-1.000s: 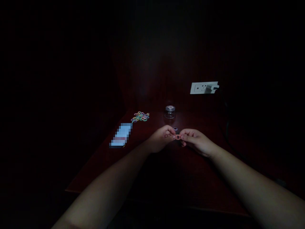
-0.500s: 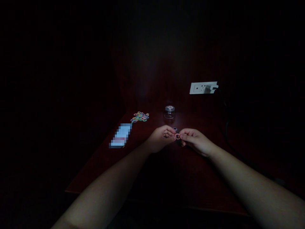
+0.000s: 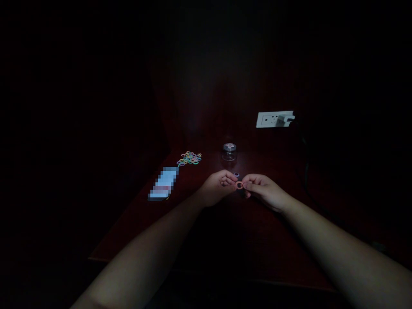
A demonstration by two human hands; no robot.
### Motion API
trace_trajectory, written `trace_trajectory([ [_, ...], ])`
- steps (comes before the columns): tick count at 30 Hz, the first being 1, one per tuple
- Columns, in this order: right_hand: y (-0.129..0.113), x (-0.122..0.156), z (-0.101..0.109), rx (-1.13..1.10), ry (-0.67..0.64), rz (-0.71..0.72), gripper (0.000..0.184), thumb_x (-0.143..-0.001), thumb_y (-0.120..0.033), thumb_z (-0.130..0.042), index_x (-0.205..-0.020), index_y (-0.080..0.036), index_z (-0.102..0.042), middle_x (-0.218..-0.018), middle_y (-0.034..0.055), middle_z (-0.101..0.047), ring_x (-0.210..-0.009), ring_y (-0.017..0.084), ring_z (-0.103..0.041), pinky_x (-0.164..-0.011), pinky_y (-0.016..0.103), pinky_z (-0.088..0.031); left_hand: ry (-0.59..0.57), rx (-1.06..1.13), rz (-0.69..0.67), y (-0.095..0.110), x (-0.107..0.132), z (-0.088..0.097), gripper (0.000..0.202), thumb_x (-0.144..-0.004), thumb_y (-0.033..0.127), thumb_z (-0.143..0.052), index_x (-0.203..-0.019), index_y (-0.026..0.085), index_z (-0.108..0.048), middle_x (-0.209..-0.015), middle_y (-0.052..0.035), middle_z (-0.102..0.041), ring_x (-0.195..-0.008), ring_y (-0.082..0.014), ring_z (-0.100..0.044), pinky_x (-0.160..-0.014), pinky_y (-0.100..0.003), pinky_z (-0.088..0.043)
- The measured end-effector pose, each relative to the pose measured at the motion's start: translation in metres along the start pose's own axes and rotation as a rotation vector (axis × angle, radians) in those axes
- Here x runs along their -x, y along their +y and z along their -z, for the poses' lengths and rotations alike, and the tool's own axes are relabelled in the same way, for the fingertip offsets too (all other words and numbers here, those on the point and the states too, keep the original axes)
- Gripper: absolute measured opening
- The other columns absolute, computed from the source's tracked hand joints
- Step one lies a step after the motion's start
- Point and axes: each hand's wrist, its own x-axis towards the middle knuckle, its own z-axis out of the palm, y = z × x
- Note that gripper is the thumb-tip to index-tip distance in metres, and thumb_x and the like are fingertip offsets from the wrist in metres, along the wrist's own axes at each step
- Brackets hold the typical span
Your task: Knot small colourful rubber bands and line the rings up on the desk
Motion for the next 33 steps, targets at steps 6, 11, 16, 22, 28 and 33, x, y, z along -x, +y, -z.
trace_trajectory([
  [6,-0.002,-0.001,-0.002,0.088,0.011,-0.004,0.021,-0.077,-0.036,-0.064,-0.077,-0.015,-0.062,-0.060,-0.0018,-0.054,-0.054,0.009,-0.045,-0.054,0.023,-0.031,0.053,-0.047,0.013,-0.002,-0.001,0.002,0.023,-0.073,0.022,-0.066,-0.090,0.011,-0.055,-0.084,-0.0063,-0.064,-0.073,-0.0105,-0.059,-0.068,-0.023,-0.043],
  [11,-0.005,-0.001,-0.004,0.132,0.025,-0.016,0.025,-0.074,-0.038,-0.066,-0.076,-0.014,-0.061,-0.060,-0.0028,-0.052,-0.053,0.008,-0.044,-0.053,0.023,-0.032,0.092,-0.056,0.028,-0.007,-0.003,0.006,0.023,-0.073,0.023,-0.067,-0.089,0.012,-0.055,-0.082,-0.0051,-0.064,-0.069,-0.0095,-0.058,-0.063,-0.021,-0.042],
  [16,-0.004,-0.003,-0.004,0.133,0.037,-0.007,0.025,-0.073,-0.039,-0.066,-0.078,-0.015,-0.061,-0.065,-0.0019,-0.055,-0.053,0.008,-0.045,-0.053,0.023,-0.034,0.076,-0.034,0.028,-0.004,-0.002,0.004,0.025,-0.072,0.024,-0.068,-0.089,0.011,-0.055,-0.081,-0.0042,-0.063,-0.070,-0.0093,-0.057,-0.065,-0.022,-0.043],
  [22,-0.005,-0.002,-0.006,0.173,0.052,0.007,0.028,-0.072,-0.043,-0.066,-0.075,-0.015,-0.061,-0.065,-0.0009,-0.057,-0.053,0.009,-0.046,-0.052,0.023,-0.034,0.032,-0.022,0.018,0.000,0.000,0.001,0.026,-0.072,0.026,-0.068,-0.088,0.011,-0.055,-0.084,-0.0060,-0.064,-0.073,-0.0104,-0.059,-0.067,-0.023,-0.043],
  [28,-0.007,-0.002,-0.006,0.218,0.058,0.044,0.028,-0.076,-0.043,-0.061,-0.076,-0.015,-0.059,-0.063,-0.0003,-0.056,-0.053,0.010,-0.046,-0.051,0.023,-0.036,0.010,-0.038,0.013,-0.003,-0.001,0.000,0.026,-0.073,0.027,-0.067,-0.090,0.011,-0.056,-0.086,-0.0071,-0.065,-0.073,-0.0102,-0.058,-0.067,-0.023,-0.043],
  [33,0.001,-0.007,0.013,0.644,0.174,0.194,0.020,-0.082,-0.034,-0.051,-0.083,-0.016,-0.061,-0.076,0.0050,-0.062,-0.069,0.017,-0.056,-0.066,0.031,-0.045,0.102,-0.124,0.020,-0.006,-0.004,0.003,0.020,-0.072,0.022,-0.066,-0.086,0.011,-0.056,-0.079,-0.0050,-0.064,-0.064,-0.0075,-0.054,-0.059,-0.020,-0.039],
])
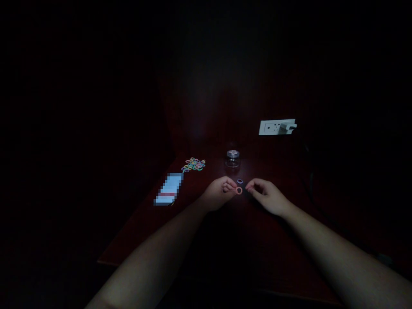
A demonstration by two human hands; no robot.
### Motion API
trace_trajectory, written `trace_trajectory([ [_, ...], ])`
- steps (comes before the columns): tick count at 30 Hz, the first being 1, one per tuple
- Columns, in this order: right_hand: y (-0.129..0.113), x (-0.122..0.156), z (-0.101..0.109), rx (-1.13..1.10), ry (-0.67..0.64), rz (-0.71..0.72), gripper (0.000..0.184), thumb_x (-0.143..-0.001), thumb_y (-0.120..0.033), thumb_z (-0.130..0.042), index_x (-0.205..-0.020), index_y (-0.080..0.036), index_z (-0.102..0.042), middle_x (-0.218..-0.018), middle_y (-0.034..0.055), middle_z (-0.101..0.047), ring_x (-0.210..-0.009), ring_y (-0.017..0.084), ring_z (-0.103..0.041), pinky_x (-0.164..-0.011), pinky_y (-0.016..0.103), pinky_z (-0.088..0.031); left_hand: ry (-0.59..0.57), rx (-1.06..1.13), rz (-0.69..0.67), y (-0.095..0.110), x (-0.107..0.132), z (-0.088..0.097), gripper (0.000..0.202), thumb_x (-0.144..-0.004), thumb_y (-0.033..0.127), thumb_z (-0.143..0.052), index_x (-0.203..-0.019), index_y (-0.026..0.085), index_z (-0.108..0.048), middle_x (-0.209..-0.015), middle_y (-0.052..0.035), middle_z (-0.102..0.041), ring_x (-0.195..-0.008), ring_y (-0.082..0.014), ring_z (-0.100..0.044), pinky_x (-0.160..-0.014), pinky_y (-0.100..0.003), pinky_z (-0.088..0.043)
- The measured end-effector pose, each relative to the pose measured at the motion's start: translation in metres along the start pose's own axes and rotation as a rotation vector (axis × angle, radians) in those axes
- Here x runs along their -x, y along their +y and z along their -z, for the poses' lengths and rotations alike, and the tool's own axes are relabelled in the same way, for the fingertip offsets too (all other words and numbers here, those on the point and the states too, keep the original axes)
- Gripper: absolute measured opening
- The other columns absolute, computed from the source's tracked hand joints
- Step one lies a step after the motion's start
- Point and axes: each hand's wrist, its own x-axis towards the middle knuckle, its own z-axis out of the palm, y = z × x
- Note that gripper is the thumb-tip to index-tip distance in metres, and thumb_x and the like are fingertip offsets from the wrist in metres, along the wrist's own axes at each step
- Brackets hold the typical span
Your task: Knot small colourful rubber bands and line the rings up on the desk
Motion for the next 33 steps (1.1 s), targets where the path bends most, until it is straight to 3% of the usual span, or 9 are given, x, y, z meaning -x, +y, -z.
trace_trajectory([
  [4,0.019,-0.006,0.002,0.318,0.016,0.154,0.029,-0.082,-0.026,-0.049,-0.106,-0.016,-0.061,-0.114,0.0119,-0.060,-0.107,0.023,-0.054,-0.097,0.039,-0.039,0.123,-0.040,-0.013,-0.004,-0.005,0.004,0.018,-0.070,0.015,-0.065,-0.085,0.010,-0.058,-0.069,-0.0005,-0.059,-0.057,-0.0057,-0.049,-0.056,-0.018,-0.037],
  [8,0.027,-0.008,-0.010,0.531,-0.131,0.054,0.053,-0.087,-0.034,-0.043,-0.136,-0.016,-0.042,-0.144,0.0119,-0.037,-0.133,0.029,-0.031,-0.108,0.046,-0.026,0.183,-0.058,-0.023,-0.004,-0.009,0.007,0.023,-0.071,0.012,-0.061,-0.094,0.009,-0.062,-0.070,-0.0011,-0.060,-0.059,-0.0061,-0.050,-0.058,-0.019,-0.039],
  [12,0.024,-0.010,-0.019,0.641,-0.225,-0.082,0.057,-0.090,-0.046,-0.035,-0.141,-0.022,-0.035,-0.150,0.0064,-0.027,-0.137,0.034,-0.022,-0.108,0.055,-0.020,0.219,-0.048,-0.034,-0.002,-0.010,0.007,0.024,-0.072,0.012,-0.060,-0.096,0.009,-0.063,-0.074,-0.0040,-0.064,-0.064,-0.0077,-0.054,-0.063,-0.020,-0.043],
  [20,0.024,-0.012,-0.016,0.677,-0.174,-0.113,0.055,-0.089,-0.042,-0.039,-0.136,-0.015,-0.043,-0.145,0.0123,-0.036,-0.134,0.033,-0.029,-0.109,0.048,-0.023,0.217,-0.073,-0.046,-0.001,-0.011,0.006,0.022,-0.074,0.013,-0.059,-0.095,0.008,-0.065,-0.081,-0.0069,-0.067,-0.067,-0.0088,-0.056,-0.065,-0.021,-0.044],
  [24,0.019,-0.008,-0.009,0.568,-0.110,-0.063,0.051,-0.086,-0.039,-0.047,-0.129,-0.013,-0.050,-0.143,0.0159,-0.038,-0.131,0.032,-0.034,-0.107,0.047,-0.026,0.205,-0.073,-0.065,-0.002,-0.010,0.006,0.021,-0.076,0.015,-0.058,-0.095,0.009,-0.064,-0.084,-0.0078,-0.067,-0.069,-0.0095,-0.057,-0.066,-0.022,-0.044],
  [28,0.001,-0.002,-0.003,0.217,0.040,0.061,0.033,-0.084,-0.035,-0.052,-0.109,-0.015,-0.061,-0.121,0.0136,-0.057,-0.113,0.025,-0.052,-0.100,0.039,-0.037,0.169,-0.043,-0.100,0.000,-0.008,0.003,0.019,-0.077,0.018,-0.058,-0.093,0.009,-0.064,-0.087,-0.0085,-0.067,-0.074,-0.0109,-0.059,-0.070,-0.023,-0.045],
  [30,-0.010,0.001,-0.002,0.003,0.009,0.026,0.030,-0.084,-0.038,-0.053,-0.105,-0.017,-0.061,-0.103,0.0094,-0.065,-0.095,0.022,-0.060,-0.088,0.037,-0.045,0.130,-0.033,-0.118,0.003,-0.005,0.000,0.017,-0.078,0.021,-0.057,-0.090,0.010,-0.063,-0.088,-0.0084,-0.067,-0.074,-0.0114,-0.059,-0.069,-0.023,-0.045],
  [33,-0.021,0.005,-0.004,-0.185,-0.033,0.035,0.024,-0.083,-0.038,-0.055,-0.094,-0.018,-0.062,-0.087,0.0060,-0.066,-0.081,0.019,-0.060,-0.076,0.032,-0.047,0.093,-0.042,-0.129,0.008,0.000,-0.004,0.016,-0.079,0.024,-0.058,-0.088,0.011,-0.062,-0.085,-0.0067,-0.066,-0.072,-0.0110,-0.058,-0.065,-0.022,-0.044],
])
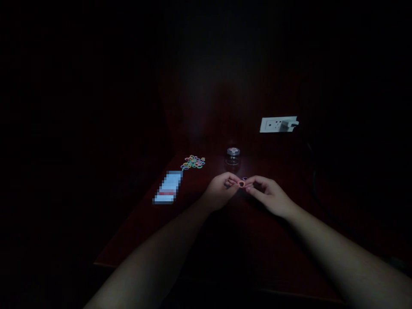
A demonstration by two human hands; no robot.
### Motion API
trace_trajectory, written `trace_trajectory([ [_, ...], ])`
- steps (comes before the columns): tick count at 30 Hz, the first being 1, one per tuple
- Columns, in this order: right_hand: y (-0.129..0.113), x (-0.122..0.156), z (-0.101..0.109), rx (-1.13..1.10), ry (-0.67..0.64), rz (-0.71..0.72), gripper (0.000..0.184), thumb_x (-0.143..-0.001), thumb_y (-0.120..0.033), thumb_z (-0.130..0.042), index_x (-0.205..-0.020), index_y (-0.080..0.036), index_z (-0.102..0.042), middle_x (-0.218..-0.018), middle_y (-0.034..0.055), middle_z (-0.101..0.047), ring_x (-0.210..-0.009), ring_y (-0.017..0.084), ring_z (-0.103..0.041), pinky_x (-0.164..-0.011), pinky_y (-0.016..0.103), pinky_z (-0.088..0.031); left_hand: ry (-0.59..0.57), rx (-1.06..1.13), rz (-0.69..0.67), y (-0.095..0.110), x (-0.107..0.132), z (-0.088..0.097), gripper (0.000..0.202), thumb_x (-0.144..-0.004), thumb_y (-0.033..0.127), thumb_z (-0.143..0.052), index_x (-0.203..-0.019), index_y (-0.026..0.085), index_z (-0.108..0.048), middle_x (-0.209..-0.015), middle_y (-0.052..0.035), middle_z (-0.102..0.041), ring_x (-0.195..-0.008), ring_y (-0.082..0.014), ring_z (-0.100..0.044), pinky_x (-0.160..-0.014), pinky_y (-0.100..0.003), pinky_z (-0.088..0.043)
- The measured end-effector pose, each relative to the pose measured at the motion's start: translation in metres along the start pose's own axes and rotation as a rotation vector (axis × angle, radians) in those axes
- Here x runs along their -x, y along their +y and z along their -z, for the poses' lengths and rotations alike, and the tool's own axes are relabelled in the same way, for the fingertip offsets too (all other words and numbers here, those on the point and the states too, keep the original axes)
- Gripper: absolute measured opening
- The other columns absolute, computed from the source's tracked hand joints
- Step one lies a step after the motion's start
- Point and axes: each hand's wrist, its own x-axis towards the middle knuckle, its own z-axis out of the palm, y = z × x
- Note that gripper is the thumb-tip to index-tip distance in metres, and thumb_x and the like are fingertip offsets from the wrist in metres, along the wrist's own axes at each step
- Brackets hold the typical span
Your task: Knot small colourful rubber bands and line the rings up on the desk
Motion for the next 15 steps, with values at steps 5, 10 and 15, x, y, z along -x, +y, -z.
trace_trajectory([
  [5,-0.0028,0.0010,-0.0038,-0.028,0.023,-0.018,0.021,-0.082,-0.038,-0.057,-0.078,-0.017,-0.060,-0.073,0.0034,-0.063,-0.066,0.015,-0.055,-0.064,0.028,-0.044,-0.089,0.040,0.019,0.0068,0.0058,-0.0023,0.013,-0.078,0.024,-0.059,-0.086,0.013,-0.058,-0.081,-0.0047,-0.066,-0.070,-0.0101,-0.058,-0.062,-0.021,-0.042],
  [10,-0.0056,0.0016,-0.0037,-0.017,0.022,-0.016,0.022,-0.081,-0.039,-0.058,-0.076,-0.018,-0.060,-0.071,0.0029,-0.061,-0.064,0.014,-0.053,-0.061,0.027,-0.042,-0.126,0.050,0.032,0.0078,0.0078,-0.0016,0.016,-0.077,0.028,-0.061,-0.084,0.014,-0.057,-0.079,-0.0029,-0.064,-0.066,-0.0089,-0.056,-0.060,-0.020,-0.041],
  [15,-0.0074,0.0012,-0.0034,-0.039,0.054,-0.023,0.022,-0.078,-0.039,-0.060,-0.075,-0.018,-0.058,-0.068,0.0021,-0.060,-0.061,0.013,-0.051,-0.057,0.025,-0.039,-0.151,-0.004,0.047,0.0087,0.0089,-0.0003,0.016,-0.078,0.029,-0.060,-0.083,0.014,-0.059,-0.076,-0.0021,-0.062,-0.062,-0.0083,-0.052,-0.058,-0.021,-0.038],
])
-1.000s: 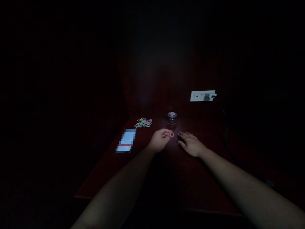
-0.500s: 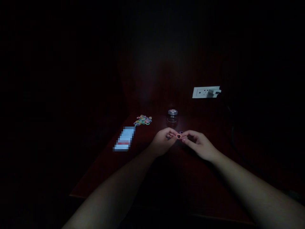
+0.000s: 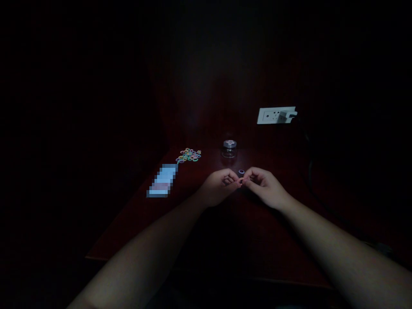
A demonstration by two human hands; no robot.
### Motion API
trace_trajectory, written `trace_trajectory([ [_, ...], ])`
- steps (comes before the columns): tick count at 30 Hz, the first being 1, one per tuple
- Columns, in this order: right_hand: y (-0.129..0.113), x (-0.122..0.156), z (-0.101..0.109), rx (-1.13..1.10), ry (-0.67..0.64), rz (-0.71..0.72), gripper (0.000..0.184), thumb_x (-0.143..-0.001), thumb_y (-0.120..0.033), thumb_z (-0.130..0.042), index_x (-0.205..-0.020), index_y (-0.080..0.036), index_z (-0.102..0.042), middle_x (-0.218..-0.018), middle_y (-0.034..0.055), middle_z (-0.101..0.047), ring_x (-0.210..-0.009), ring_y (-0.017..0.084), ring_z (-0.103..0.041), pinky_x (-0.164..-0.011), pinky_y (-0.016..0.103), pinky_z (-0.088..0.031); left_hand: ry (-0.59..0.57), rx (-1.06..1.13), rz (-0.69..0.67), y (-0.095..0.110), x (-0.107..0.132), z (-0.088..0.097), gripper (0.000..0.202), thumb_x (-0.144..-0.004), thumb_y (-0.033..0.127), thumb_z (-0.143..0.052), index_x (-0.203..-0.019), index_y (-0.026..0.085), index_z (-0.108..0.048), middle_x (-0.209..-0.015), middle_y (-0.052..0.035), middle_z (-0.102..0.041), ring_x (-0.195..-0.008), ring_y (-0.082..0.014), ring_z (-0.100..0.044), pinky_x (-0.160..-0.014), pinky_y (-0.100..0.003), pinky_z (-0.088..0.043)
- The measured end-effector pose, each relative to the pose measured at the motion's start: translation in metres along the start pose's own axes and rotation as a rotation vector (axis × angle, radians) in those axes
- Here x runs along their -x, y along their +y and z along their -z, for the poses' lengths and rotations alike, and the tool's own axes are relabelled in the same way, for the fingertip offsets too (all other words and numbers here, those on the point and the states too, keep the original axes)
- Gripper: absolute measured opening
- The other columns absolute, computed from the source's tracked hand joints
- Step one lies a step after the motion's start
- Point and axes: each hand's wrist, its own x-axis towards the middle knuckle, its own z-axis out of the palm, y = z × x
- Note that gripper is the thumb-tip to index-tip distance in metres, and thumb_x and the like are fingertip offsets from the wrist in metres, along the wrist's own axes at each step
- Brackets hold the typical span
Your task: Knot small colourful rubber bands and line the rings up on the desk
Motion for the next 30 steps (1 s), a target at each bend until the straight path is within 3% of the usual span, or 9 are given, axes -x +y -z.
trace_trajectory([
  [9,-0.0003,0.0005,-0.0013,-0.030,-0.046,-0.006,0.020,-0.080,-0.037,-0.059,-0.077,-0.017,-0.058,-0.071,0.0033,-0.062,-0.063,0.014,-0.053,-0.058,0.026,-0.041,-0.004,-0.025,0.014,0.0001,-0.0011,0.0007,0.014,-0.077,0.027,-0.059,-0.081,0.013,-0.059,-0.073,-0.0016,-0.062,-0.061,-0.0083,-0.052,-0.056,-0.020,-0.039],
  [17,0.0002,0.0002,0.0000,-0.039,-0.044,-0.005,0.013,-0.078,-0.032,-0.061,-0.077,-0.018,-0.059,-0.069,0.0020,-0.061,-0.062,0.014,-0.053,-0.058,0.026,-0.040,-0.080,-0.098,0.043,-0.0004,0.0007,0.0012,0.014,-0.075,0.026,-0.060,-0.080,0.014,-0.060,-0.072,-0.0008,-0.059,-0.061,-0.0082,-0.049,-0.054,-0.020,-0.038],
  [30,0.0002,0.0006,-0.0019,-0.200,-0.037,-0.078,0.024,-0.071,-0.033,-0.069,-0.083,-0.019,-0.055,-0.071,0.0015,-0.061,-0.062,0.013,-0.055,-0.057,0.025,-0.042,0.021,0.055,0.026,-0.0023,-0.0045,0.0021,0.017,-0.074,0.026,-0.064,-0.080,0.012,-0.058,-0.072,-0.0018,-0.061,-0.061,-0.0073,-0.051,-0.057,-0.020,-0.039],
])
